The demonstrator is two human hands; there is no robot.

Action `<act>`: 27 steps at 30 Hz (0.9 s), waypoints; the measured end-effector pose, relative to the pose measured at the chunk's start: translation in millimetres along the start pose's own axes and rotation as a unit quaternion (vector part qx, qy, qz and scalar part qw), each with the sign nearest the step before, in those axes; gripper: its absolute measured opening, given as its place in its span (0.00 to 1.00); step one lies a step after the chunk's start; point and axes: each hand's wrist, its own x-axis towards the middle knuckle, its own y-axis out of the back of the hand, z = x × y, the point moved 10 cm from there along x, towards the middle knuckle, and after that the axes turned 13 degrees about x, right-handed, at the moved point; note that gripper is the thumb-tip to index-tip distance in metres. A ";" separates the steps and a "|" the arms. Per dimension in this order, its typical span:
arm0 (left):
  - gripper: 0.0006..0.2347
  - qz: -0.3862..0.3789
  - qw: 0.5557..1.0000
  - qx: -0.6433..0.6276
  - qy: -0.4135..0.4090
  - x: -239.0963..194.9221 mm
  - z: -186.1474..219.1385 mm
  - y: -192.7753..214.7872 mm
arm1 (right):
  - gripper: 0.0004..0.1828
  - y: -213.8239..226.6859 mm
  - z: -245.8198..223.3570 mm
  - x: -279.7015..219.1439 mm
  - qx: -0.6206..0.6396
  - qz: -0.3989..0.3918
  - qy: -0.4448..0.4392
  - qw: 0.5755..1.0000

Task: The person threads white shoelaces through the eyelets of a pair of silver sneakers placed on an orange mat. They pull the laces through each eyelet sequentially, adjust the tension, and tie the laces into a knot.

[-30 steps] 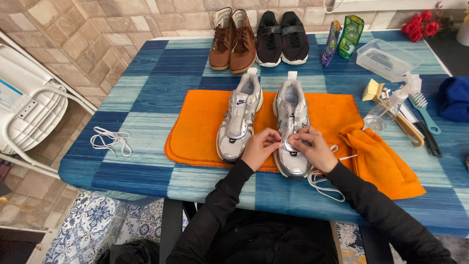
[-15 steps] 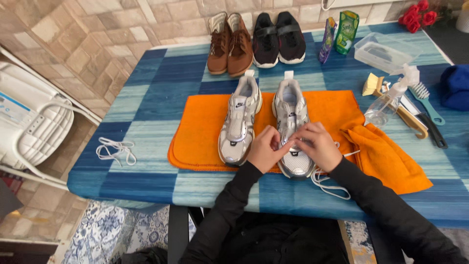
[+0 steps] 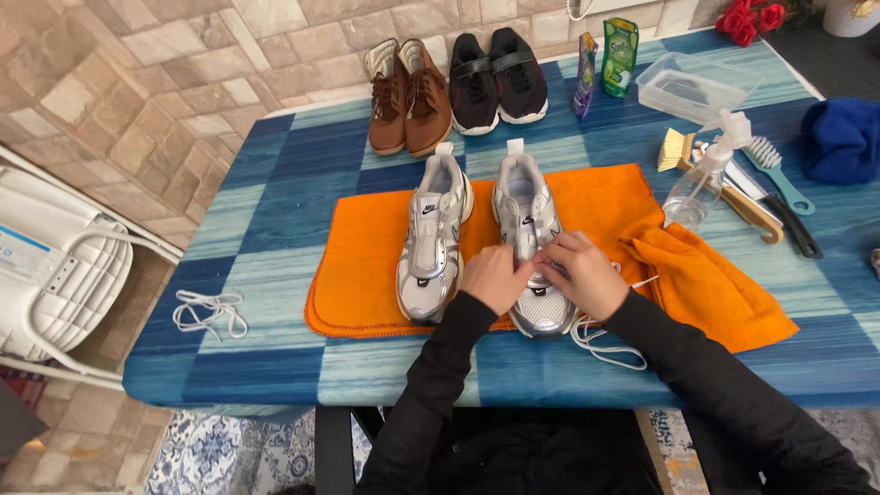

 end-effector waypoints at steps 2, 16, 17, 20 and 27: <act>0.14 -0.004 0.999 -0.045 -0.003 -3.8 -5.5 -6.3 | 0.03 1.4 -4.7 0.5 0.002 0.008 0.004 1.000; 0.12 0.021 0.934 -0.356 0.013 -8.3 -44.5 -42.3 | 0.02 4.7 -33.4 3.5 -0.016 0.023 0.083 0.996; 0.12 0.020 0.933 -0.360 0.013 -9.7 -41.8 -38.4 | 0.01 2.6 -35.1 4.3 -0.018 0.006 0.093 0.996; 0.11 0.027 0.932 -0.360 0.011 -8.8 -41.8 -38.6 | 0.01 -0.1 -38.1 5.6 -0.028 -0.021 0.109 0.993; 0.12 0.042 0.948 -0.317 -0.006 -2.8 -38.4 -33.6 | 0.03 -0.4 -32.2 14.2 0.049 -0.060 0.097 0.992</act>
